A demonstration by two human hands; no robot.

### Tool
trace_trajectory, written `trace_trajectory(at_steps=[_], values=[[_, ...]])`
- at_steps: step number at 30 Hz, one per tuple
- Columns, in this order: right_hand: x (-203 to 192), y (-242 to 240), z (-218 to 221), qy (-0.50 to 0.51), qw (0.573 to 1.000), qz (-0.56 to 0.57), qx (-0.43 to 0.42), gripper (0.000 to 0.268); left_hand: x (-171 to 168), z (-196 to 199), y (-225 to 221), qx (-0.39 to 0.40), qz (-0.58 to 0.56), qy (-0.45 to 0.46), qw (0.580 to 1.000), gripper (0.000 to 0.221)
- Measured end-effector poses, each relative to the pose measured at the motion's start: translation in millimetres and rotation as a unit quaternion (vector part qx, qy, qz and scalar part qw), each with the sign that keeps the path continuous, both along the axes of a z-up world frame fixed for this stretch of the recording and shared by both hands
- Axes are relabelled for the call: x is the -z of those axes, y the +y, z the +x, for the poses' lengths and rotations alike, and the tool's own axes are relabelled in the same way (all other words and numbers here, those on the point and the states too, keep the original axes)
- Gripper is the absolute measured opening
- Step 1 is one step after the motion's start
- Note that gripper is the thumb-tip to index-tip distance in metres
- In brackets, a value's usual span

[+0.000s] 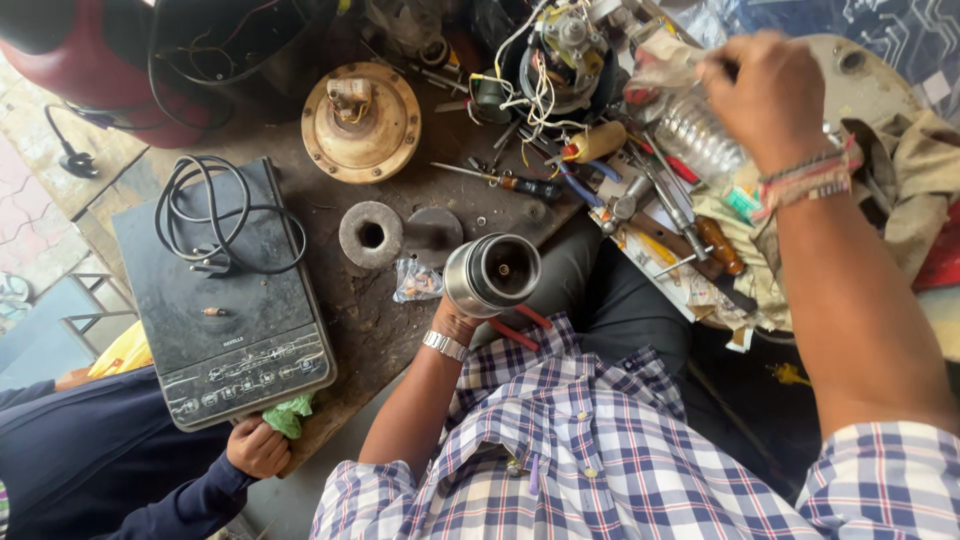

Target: The person disassembles a cylindrical metal appliance component, removes a blade, and uses a hammer, screwdriver, and pliers to adjust internal parts. The person then reassembles the component and secures the blade.

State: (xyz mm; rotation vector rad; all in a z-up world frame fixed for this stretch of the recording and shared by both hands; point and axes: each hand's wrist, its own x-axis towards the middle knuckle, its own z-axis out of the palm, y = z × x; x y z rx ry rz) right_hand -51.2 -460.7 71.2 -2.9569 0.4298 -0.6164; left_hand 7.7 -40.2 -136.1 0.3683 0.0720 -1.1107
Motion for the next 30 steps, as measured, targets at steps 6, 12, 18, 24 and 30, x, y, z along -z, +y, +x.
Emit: trace_trajectory(at_steps=[6, 12, 18, 24, 30], values=[[73, -86, 87, -0.113, 0.981, 0.145, -0.064, 0.019, 17, 5, 0, -0.023, 0.032, -0.058, 0.998, 0.031], [112, -92, 123, 0.122, 0.983, 0.087, 0.103, 0.054, 22, 6, 2, -0.015, 0.035, 0.007, 0.999, 0.029], [97, -73, 136, 0.281, 0.947, 0.091, 0.130, 0.072, 23, 8, 8, 0.006, 0.160, -0.327, 0.932, 0.035], [91, -57, 157, 0.248, 0.966, -0.033, 0.069, 0.036, 25, 5, 10, 0.013, 0.138, -0.233, 0.963, 0.034], [135, -45, 182, 0.263, 0.957, -0.120, -0.007, 0.011, 24, 4, 10, -0.002, 0.186, -0.331, 0.925, 0.034]])
